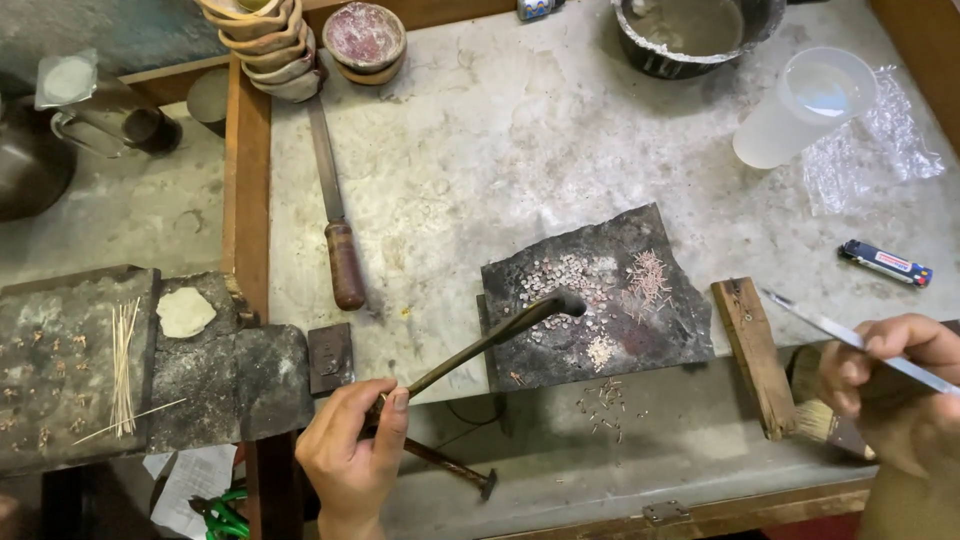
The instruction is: Soldering small metal jewelry components using a handheld torch and tweezers on a heat-resistant block.
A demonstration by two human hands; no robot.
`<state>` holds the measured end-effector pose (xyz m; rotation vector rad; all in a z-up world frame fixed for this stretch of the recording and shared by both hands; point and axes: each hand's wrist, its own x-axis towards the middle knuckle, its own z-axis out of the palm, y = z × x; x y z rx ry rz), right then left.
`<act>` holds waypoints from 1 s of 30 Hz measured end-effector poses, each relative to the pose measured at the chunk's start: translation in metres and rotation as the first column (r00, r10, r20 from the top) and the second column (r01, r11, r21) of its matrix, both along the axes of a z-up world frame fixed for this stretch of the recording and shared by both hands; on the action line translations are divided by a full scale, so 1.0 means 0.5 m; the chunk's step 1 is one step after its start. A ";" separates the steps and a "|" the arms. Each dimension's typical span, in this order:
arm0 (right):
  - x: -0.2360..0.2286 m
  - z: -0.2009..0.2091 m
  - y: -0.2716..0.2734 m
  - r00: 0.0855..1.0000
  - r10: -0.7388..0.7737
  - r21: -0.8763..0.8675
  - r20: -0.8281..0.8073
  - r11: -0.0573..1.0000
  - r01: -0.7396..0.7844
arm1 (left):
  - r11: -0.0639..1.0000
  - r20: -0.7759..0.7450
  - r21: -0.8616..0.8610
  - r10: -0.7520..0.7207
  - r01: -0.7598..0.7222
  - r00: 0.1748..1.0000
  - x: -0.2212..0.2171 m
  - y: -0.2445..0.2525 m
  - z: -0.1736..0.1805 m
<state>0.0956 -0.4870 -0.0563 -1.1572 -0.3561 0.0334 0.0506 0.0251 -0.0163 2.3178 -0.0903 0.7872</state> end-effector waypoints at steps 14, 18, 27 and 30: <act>0.037 0.041 0.153 0.908 -0.067 -0.575 0.414 0.754 0.318 | 0.996 0.110 0.072 -0.056 0.048 0.992 0.017 -0.010 -0.023; 0.037 0.030 0.141 0.925 -0.044 -0.584 0.377 0.764 0.274 | 0.995 0.142 0.089 -0.049 0.037 0.989 0.016 -0.007 -0.027; 0.033 0.050 0.158 0.906 -0.047 -0.544 0.421 0.786 0.294 | 0.997 0.113 0.069 -0.045 0.037 0.993 0.014 -0.006 -0.029; 0.035 0.061 0.149 0.906 0.020 -0.594 0.422 0.761 0.260 | 0.998 0.109 0.051 -0.046 0.041 0.993 0.015 -0.004 -0.031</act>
